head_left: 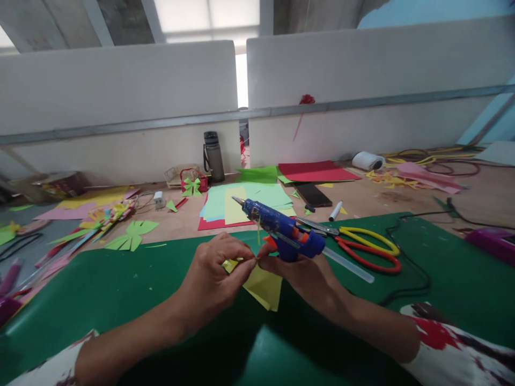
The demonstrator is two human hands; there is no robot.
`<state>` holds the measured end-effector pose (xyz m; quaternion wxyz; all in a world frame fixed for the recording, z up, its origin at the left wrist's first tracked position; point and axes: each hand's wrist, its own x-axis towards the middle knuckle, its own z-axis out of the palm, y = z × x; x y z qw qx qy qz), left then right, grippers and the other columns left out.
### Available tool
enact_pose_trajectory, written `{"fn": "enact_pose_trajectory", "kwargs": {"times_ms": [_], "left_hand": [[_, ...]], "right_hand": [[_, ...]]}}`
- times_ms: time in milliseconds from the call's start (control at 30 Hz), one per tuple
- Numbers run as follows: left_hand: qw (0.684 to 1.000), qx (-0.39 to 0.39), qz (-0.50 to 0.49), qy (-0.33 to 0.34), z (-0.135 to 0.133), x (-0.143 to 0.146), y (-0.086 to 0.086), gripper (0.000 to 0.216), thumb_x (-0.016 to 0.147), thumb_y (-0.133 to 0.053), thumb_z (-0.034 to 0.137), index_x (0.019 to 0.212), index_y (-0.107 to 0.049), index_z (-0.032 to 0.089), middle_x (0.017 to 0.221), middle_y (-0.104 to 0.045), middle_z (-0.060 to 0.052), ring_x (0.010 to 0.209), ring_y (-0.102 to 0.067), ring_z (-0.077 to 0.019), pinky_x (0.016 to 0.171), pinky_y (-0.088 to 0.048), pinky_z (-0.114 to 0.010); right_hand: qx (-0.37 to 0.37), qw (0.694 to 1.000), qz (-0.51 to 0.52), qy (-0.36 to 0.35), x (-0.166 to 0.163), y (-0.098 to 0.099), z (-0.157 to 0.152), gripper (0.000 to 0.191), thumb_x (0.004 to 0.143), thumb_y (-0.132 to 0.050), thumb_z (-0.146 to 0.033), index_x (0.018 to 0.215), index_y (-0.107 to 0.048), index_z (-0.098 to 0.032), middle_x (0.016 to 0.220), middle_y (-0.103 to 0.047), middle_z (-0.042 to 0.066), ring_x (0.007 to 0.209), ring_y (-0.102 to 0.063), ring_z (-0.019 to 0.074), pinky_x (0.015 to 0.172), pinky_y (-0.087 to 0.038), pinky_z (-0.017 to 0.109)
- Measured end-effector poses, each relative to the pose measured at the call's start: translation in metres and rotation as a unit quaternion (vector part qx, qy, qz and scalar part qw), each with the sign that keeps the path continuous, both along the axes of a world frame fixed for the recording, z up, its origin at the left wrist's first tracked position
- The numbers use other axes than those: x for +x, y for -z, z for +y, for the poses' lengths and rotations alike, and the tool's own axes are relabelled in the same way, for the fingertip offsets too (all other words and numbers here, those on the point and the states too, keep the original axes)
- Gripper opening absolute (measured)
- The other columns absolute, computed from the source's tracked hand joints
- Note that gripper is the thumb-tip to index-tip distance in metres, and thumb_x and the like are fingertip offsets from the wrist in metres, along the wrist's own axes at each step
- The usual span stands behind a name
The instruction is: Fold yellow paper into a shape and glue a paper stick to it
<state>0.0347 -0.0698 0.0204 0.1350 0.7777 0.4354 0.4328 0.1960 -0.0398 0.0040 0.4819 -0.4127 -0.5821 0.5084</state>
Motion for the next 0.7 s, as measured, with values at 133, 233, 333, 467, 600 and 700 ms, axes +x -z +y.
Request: {"fn": "enact_pose_trajectory", "kwargs": {"times_ms": [133,233,333,467,600,700], "left_hand": [[1.0,0.005,0.0,0.005,0.001,0.0009,0.0013,0.014,0.08,-0.056,0.013,0.067,-0.061,0.016,0.065,-0.064,-0.002,0.062,-0.055,-0.0139,0.062,-0.045,-0.027],[1.0,0.027,0.006,0.008,0.0004,0.0006,0.0019,0.014,0.081,-0.055,0.014,0.069,-0.062,0.016,0.066,-0.063,-0.003,0.065,-0.054,-0.0147,0.062,-0.044,-0.028],[0.999,0.032,0.002,0.009,0.0005,0.0006,0.003,0.015,0.082,-0.055,0.014,0.067,-0.06,0.016,0.066,-0.063,-0.003,0.065,-0.054,-0.015,0.062,-0.043,-0.028],[1.0,0.025,0.002,0.001,0.0019,0.0009,0.005,0.014,0.079,-0.057,0.013,0.066,-0.059,0.016,0.066,-0.063,-0.003,0.066,-0.054,-0.0155,0.063,-0.042,-0.029],[1.0,0.02,0.008,-0.007,0.0016,0.0006,0.0052,0.014,0.079,-0.058,0.014,0.066,-0.06,0.017,0.066,-0.063,-0.002,0.066,-0.054,-0.0157,0.063,-0.041,-0.029],[0.999,0.028,0.021,-0.015,-0.0001,0.0004,0.0041,0.015,0.08,-0.057,0.015,0.065,-0.059,0.017,0.066,-0.063,-0.001,0.066,-0.054,-0.0157,0.066,-0.039,-0.031]], "right_hand": [[-0.002,0.999,0.037,-0.012,-0.0019,0.0018,-0.0004,0.019,0.054,-0.075,-0.025,0.067,-0.062,-0.02,0.068,-0.064,-0.002,0.065,-0.06,0.0158,0.064,-0.05,0.029],[-0.008,1.0,0.023,-0.019,-0.0007,0.0027,0.0009,0.015,0.055,-0.074,-0.021,0.065,-0.063,-0.02,0.065,-0.062,-0.003,0.063,-0.059,0.0151,0.063,-0.049,0.029],[-0.019,1.0,0.016,-0.004,-0.0001,0.0024,0.0018,0.014,0.053,-0.073,-0.017,0.061,-0.062,-0.019,0.062,-0.06,-0.004,0.061,-0.057,0.0135,0.061,-0.048,0.027],[-0.038,0.993,0.106,-0.021,-0.0026,0.0034,0.0009,0.027,0.049,-0.076,-0.02,0.069,-0.057,-0.021,0.065,-0.059,-0.004,0.06,-0.057,0.0135,0.062,-0.051,0.03],[-0.025,0.99,0.132,-0.044,-0.0029,0.0022,0.0018,0.027,0.058,-0.072,-0.033,0.077,-0.055,-0.023,0.071,-0.059,-0.002,0.064,-0.059,0.0145,0.065,-0.053,0.031],[-0.022,0.992,0.121,-0.041,0.0004,-0.0037,0.0044,0.023,0.062,-0.07,-0.036,0.076,-0.056,-0.025,0.07,-0.058,-0.002,0.068,-0.06,0.0152,0.063,-0.053,0.027]]}}
